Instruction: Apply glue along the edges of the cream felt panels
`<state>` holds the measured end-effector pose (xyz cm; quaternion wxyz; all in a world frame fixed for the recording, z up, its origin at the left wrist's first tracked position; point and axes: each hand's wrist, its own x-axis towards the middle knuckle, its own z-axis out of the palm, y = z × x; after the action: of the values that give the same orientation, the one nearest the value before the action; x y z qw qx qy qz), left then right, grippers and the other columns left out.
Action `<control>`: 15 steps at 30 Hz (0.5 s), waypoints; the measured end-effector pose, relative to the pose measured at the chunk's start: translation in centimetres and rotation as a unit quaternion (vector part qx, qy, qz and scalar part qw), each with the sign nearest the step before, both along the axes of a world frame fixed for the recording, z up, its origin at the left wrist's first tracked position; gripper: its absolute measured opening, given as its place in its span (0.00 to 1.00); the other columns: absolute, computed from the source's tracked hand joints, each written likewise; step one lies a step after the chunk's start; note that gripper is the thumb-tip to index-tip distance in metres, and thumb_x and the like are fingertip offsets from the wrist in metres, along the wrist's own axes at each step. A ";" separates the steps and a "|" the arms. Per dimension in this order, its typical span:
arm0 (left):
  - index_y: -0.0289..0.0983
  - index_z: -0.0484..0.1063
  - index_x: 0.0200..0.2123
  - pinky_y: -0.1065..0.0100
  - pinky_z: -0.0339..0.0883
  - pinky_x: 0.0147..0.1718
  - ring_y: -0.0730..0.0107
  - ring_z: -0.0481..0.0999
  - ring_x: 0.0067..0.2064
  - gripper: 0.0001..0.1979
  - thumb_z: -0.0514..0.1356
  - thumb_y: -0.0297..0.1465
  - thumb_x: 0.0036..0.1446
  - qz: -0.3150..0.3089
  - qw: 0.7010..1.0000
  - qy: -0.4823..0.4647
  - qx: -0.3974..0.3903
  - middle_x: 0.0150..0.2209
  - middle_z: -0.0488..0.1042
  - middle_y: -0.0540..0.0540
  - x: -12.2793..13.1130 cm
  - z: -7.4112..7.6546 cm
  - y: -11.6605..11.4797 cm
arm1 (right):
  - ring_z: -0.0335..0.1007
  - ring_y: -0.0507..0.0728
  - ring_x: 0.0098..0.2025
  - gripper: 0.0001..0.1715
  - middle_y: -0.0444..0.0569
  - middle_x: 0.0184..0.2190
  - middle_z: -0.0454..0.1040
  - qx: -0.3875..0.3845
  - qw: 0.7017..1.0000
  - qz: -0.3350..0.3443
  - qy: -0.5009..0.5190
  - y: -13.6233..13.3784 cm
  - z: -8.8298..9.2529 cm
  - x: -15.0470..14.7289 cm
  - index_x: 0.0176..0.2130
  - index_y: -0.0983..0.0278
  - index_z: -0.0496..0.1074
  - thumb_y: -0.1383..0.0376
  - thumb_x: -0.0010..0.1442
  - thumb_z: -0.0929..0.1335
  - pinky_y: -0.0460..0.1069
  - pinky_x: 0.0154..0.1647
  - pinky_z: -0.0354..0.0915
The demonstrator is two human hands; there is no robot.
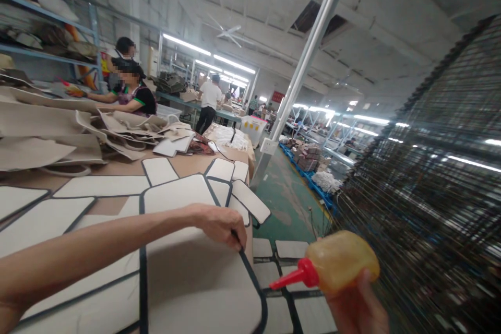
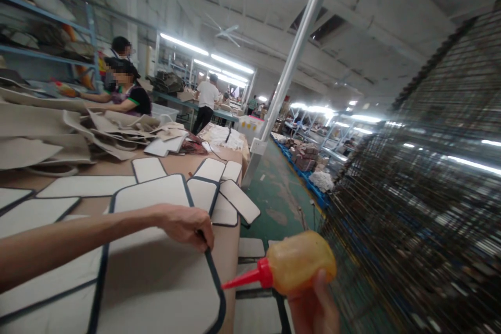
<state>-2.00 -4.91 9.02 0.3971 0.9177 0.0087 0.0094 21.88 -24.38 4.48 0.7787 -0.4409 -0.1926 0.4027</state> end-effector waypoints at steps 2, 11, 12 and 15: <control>0.32 0.78 0.31 0.77 0.63 0.29 0.71 0.71 0.29 0.07 0.61 0.28 0.53 -0.064 0.996 0.019 -0.061 0.26 0.76 0.48 0.5 -0.8 -0.4 | 0.72 0.62 0.45 0.36 0.50 0.43 0.76 -0.032 0.999 -0.029 0.032 0.3 0.2 -0.8 0.45 0.56 0.72 0.45 0.37 0.74 0.62 0.58 0.58; 0.31 0.80 0.29 0.74 0.67 0.31 0.67 0.75 0.30 0.17 0.68 0.41 0.44 -0.119 0.968 0.063 -0.213 0.26 0.77 0.50 1.2 -2.8 -1.1 | 0.72 0.60 0.45 0.34 0.48 0.46 0.74 -0.027 0.996 0.060 0.060 -0.3 -3.4 0.4 0.50 0.54 0.69 0.51 0.44 0.74 0.57 0.50 0.67; 0.31 0.80 0.29 0.74 0.67 0.31 0.66 0.75 0.30 0.16 0.68 0.40 0.44 -0.120 0.967 0.064 -0.216 0.26 0.77 0.50 1.1 -2.7 -1.2 | 0.71 0.59 0.45 0.34 0.47 0.47 0.74 -0.018 0.996 0.065 0.066 -0.3 -3.6 0.4 0.51 0.53 0.68 0.52 0.44 0.74 0.55 0.49 0.68; 0.29 0.80 0.30 0.72 0.68 0.32 0.65 0.76 0.31 0.15 0.68 0.37 0.44 -0.126 0.967 0.057 -0.216 0.26 0.78 0.48 1.1 -2.5 -1.3 | 0.72 0.59 0.44 0.36 0.46 0.45 0.75 -0.001 0.996 0.079 0.051 -0.2 -3.9 0.0 0.51 0.51 0.68 0.53 0.42 0.75 0.56 0.50 0.67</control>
<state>-0.93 -6.21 6.47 0.5827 0.8029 -0.0825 -0.0950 21.89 -24.61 0.58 0.7531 -0.4039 -0.1867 0.4847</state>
